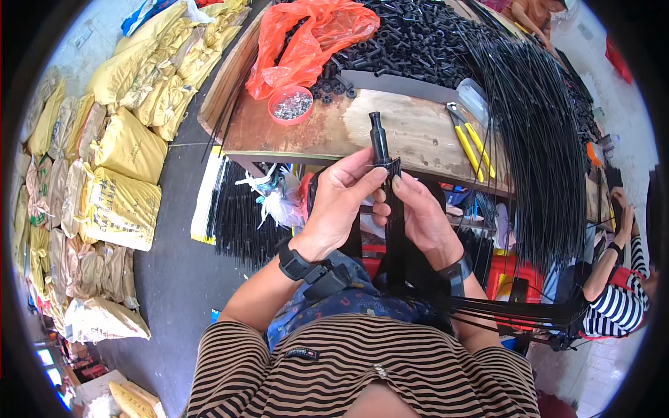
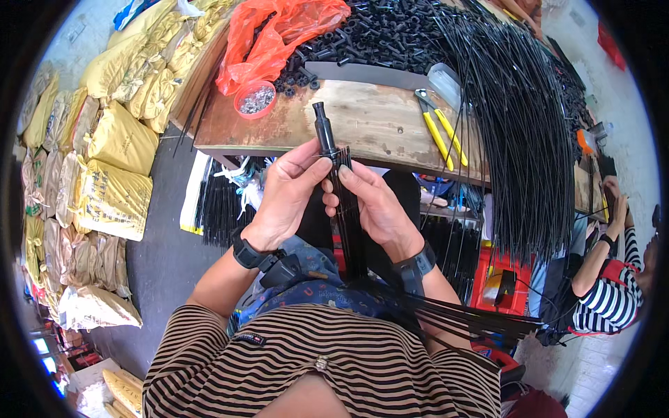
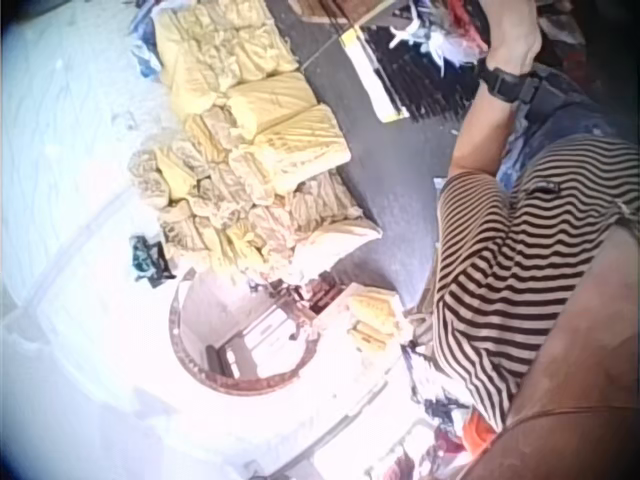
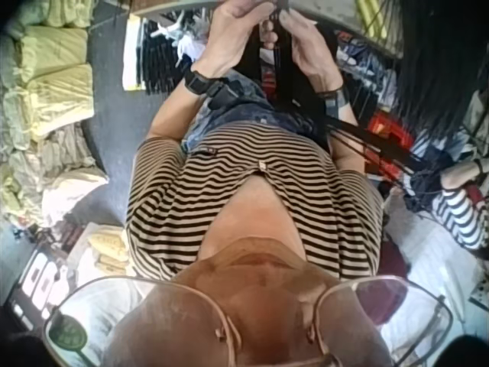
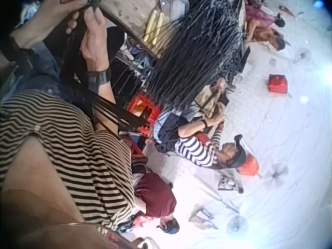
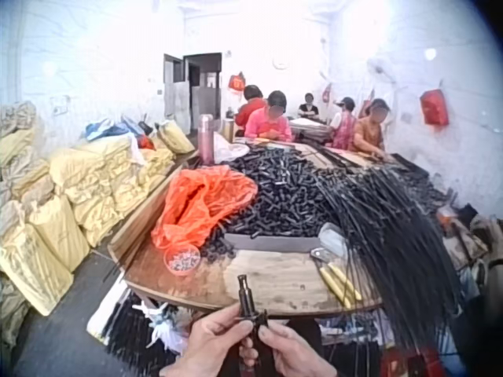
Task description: Manually assemble and secure plastic components onto metal umbrella rib segments using pliers.
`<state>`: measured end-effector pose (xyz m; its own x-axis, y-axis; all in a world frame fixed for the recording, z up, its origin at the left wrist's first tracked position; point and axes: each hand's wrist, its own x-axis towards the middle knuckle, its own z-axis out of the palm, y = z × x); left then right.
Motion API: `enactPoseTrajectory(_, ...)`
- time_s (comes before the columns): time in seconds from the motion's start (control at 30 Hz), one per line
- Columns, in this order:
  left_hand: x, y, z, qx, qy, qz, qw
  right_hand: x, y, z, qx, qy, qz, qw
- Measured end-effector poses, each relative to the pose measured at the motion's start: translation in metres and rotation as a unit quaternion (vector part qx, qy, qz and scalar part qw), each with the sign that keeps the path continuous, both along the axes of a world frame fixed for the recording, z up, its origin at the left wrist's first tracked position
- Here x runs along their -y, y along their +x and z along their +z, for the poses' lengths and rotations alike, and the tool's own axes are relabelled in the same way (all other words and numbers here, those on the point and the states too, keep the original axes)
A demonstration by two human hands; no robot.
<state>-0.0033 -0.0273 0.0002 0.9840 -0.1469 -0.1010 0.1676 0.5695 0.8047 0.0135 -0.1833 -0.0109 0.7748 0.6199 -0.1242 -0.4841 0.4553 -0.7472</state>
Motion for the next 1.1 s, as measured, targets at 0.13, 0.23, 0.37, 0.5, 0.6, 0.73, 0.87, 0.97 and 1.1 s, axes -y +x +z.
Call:
enactPoseTrajectory(0.13, 0.001, 0.002, 0.001, 0.019, 0.017, 0.008, 1.0, -0.002, 0.002, -0.002, 0.006, 0.0, -0.011, 1.0)
enactPoseTrajectory(0.23, 0.003, 0.002, 0.006, 0.032, 0.035, 0.015, 0.999, -0.003, 0.002, 0.001, 0.015, -0.009, -0.006, 1.0)
enactPoseTrajectory(0.37, 0.01, 0.003, 0.006, 0.032, 0.063, 0.086, 0.994, -0.008, 0.002, 0.006, 0.025, -0.035, -0.002, 0.999)
enactPoseTrajectory(0.5, 0.014, 0.004, 0.007, 0.042, 0.116, 0.138, 0.983, -0.009, 0.003, 0.007, 0.032, -0.044, 0.0, 0.999)
enactPoseTrajectory(0.6, 0.006, 0.008, 0.01, 0.041, 0.112, 0.042, 0.992, -0.003, 0.005, 0.005, 0.027, -0.037, -0.018, 0.999)
enactPoseTrajectory(0.73, -0.009, 0.019, 0.002, 0.063, 0.043, -0.037, 0.996, -0.002, 0.011, 0.001, 0.003, -0.007, -0.008, 1.0)
enactPoseTrajectory(0.87, -0.012, 0.025, -0.001, 0.07, 0.033, -0.035, 0.996, -0.002, 0.014, 0.002, -0.004, 0.003, 0.005, 1.0)
enactPoseTrajectory(0.97, -0.018, 0.027, -0.003, 0.061, 0.02, -0.077, 0.995, -0.003, 0.017, 0.003, 0.009, 0.026, 0.014, 1.0)
enactPoseTrajectory(1.1, -0.015, 0.027, -0.009, 0.034, 0.114, -0.04, 0.992, -0.003, 0.023, 0.001, 0.025, 0.024, -0.042, 0.999)
